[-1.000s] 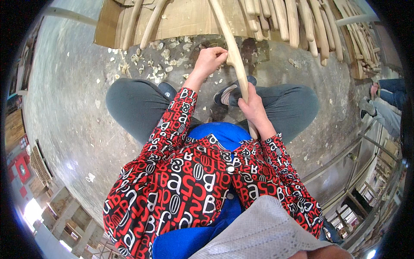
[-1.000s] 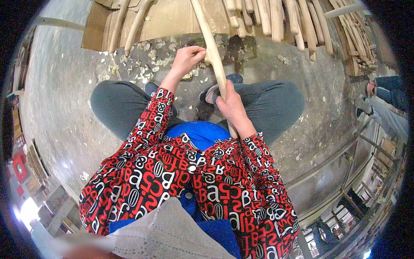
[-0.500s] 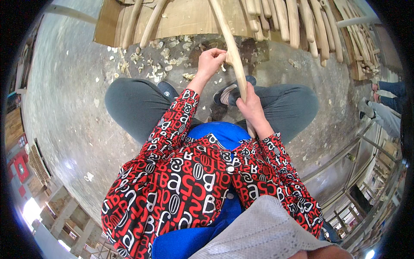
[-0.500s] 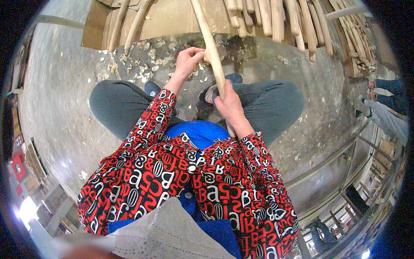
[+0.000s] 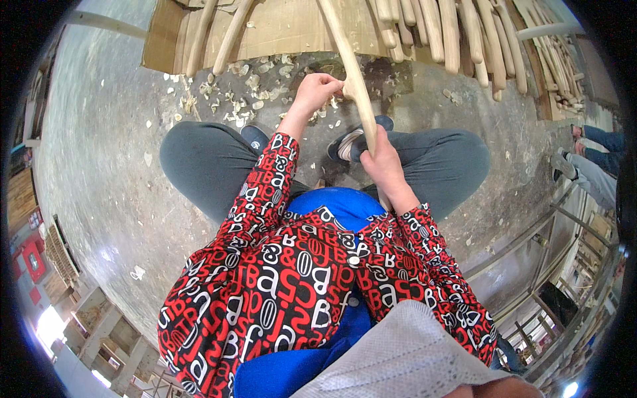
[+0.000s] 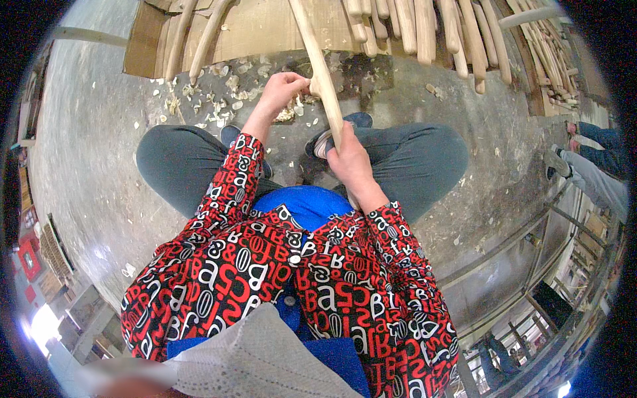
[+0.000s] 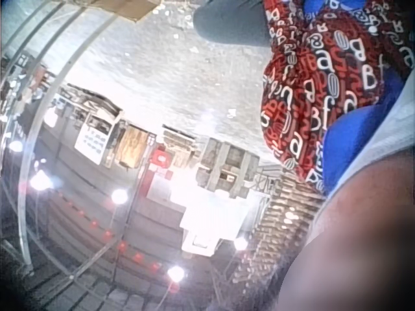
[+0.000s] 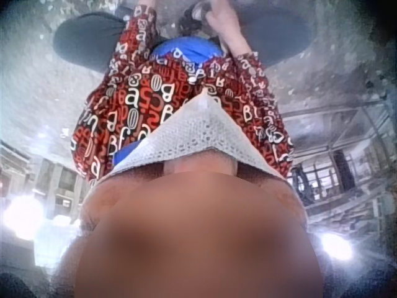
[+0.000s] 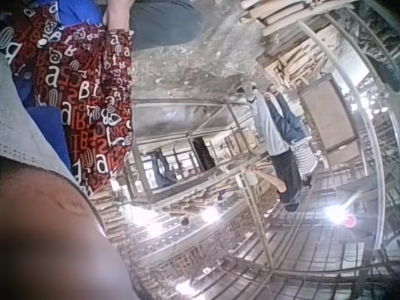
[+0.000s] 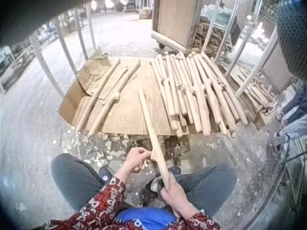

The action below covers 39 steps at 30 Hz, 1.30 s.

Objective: The person sits on the floor and smooths wooden handles by hand, rubbing the surface to remove rough spots. They handle multiple handles one at a time, rotating them and rubbing different sections before placing them aside.

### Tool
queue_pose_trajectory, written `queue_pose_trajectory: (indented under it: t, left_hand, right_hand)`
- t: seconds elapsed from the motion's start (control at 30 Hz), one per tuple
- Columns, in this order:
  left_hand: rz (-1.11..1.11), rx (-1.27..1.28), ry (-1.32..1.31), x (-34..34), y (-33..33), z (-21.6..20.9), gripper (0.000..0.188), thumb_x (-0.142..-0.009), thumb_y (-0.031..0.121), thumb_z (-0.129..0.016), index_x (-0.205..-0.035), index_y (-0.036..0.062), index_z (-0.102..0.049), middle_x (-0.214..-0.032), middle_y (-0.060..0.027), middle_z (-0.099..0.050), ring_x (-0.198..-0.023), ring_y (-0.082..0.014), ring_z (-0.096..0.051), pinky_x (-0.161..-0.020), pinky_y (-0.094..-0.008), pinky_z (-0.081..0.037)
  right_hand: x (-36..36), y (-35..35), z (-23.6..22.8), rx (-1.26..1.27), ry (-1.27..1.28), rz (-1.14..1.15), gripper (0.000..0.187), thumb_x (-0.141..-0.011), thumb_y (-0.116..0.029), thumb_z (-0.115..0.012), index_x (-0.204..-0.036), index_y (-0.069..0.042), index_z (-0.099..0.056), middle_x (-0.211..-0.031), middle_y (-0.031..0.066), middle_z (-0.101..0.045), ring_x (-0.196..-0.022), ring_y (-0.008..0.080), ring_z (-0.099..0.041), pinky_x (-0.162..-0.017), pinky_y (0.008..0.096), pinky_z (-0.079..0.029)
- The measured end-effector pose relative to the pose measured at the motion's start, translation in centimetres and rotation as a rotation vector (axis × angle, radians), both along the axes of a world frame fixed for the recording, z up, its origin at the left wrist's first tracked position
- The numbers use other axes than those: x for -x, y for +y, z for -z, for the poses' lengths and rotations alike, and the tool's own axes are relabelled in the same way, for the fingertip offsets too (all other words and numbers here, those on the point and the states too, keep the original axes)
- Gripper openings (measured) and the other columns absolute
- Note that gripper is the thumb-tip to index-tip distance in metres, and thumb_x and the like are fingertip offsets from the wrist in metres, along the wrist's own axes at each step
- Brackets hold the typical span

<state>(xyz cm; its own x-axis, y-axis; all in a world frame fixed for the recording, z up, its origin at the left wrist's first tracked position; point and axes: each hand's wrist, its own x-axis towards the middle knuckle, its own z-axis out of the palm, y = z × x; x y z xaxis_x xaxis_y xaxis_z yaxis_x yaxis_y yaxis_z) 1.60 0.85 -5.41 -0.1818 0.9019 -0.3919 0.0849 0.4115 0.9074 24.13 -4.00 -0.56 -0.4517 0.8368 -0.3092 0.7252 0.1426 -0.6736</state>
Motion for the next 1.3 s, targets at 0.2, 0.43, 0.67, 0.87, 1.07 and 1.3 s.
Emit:
queue_pose_trajectory:
  t: [0.2, 0.43, 0.67, 0.87, 1.07, 1.3]
  left_hand:
    - [0.032, 0.026, 0.308, -0.6, 0.4, -1.1, 0.02, -0.076, 0.022, -0.064, -0.078, 0.0025, -0.067, -0.07, -0.0098, -0.067, -0.064, -0.0178, -0.063, -0.061, -0.0312, -0.049]
    - [-0.023, -0.173, 0.517, -1.4, 0.2, -0.1, 0.022, -0.076, 0.026, -0.063, -0.076, 0.0034, -0.065, -0.069, -0.0148, -0.064, -0.065, -0.0273, -0.064, -0.063, -0.0372, -0.05]
    - [-0.188, -0.061, -0.233, -1.0, -0.4, 1.0, 0.023, -0.085, 0.022, -0.061, -0.081, 0.0001, -0.065, -0.072, -0.0021, -0.064, -0.066, -0.0091, -0.058, -0.061, -0.0248, -0.046]
    - [0.029, -0.022, -0.051, 0.6, -0.1, 0.8, 0.023, -0.083, 0.024, -0.063, -0.086, 0.0011, -0.068, -0.076, -0.0049, -0.067, -0.069, -0.0102, -0.06, -0.066, -0.0249, -0.047]
    - [0.087, 0.052, 0.184, 0.0, 0.6, 1.0, 0.016, -0.079, 0.017, -0.06, -0.08, 0.0024, -0.067, -0.073, -0.0044, -0.066, -0.066, -0.0106, -0.058, -0.062, -0.0245, -0.045]
    - [-0.132, 0.047, -0.151, -0.9, 0.0, 2.8, 0.015, -0.078, 0.015, -0.059, -0.074, 0.0018, -0.062, -0.069, -0.0029, -0.061, -0.063, -0.0107, -0.054, -0.058, -0.026, -0.043]
  right_hand:
    - [0.3, -0.3, 0.3, -0.054, -0.107, -0.032, 0.062, -0.077, -0.012, -0.055, -0.132, 0.003, -0.03, -0.111, 0.0297, -0.055, -0.094, 0.0439, -0.059, -0.078, 0.0482, -0.05]
    - [0.1, 0.2, 0.4, 0.01, 0.057, 0.016, 0.063, -0.077, -0.013, -0.056, -0.133, 0.001, -0.032, -0.109, 0.03, -0.056, -0.099, 0.0438, -0.057, -0.083, 0.0469, -0.048]
    - [-0.4, 0.6, 0.9, 0.094, 0.196, 0.043, 0.06, -0.077, -0.015, -0.056, -0.132, -0.003, -0.034, -0.108, 0.0302, -0.057, -0.102, 0.0443, -0.056, -0.086, 0.0459, -0.046]
    - [0.0, 0.1, 0.8, 0.011, 0.128, 0.008, 0.06, -0.077, -0.013, -0.055, -0.131, 0.002, -0.033, -0.114, 0.0309, -0.054, -0.104, 0.0448, -0.055, -0.087, 0.0456, -0.046]
    - [0.1, -0.3, 0.7, -0.063, 0.02, -0.006, 0.061, -0.077, -0.01, -0.054, -0.132, 0.003, -0.032, -0.115, 0.0317, -0.052, -0.106, 0.0443, -0.053, -0.089, 0.0452, -0.045]
    - [-1.1, 0.5, 2.7, 0.318, 0.371, 0.115, 0.055, -0.08, -0.009, -0.056, -0.131, 0.0, -0.038, -0.096, 0.0189, -0.059, -0.077, 0.0275, -0.061, -0.065, 0.0368, -0.05]
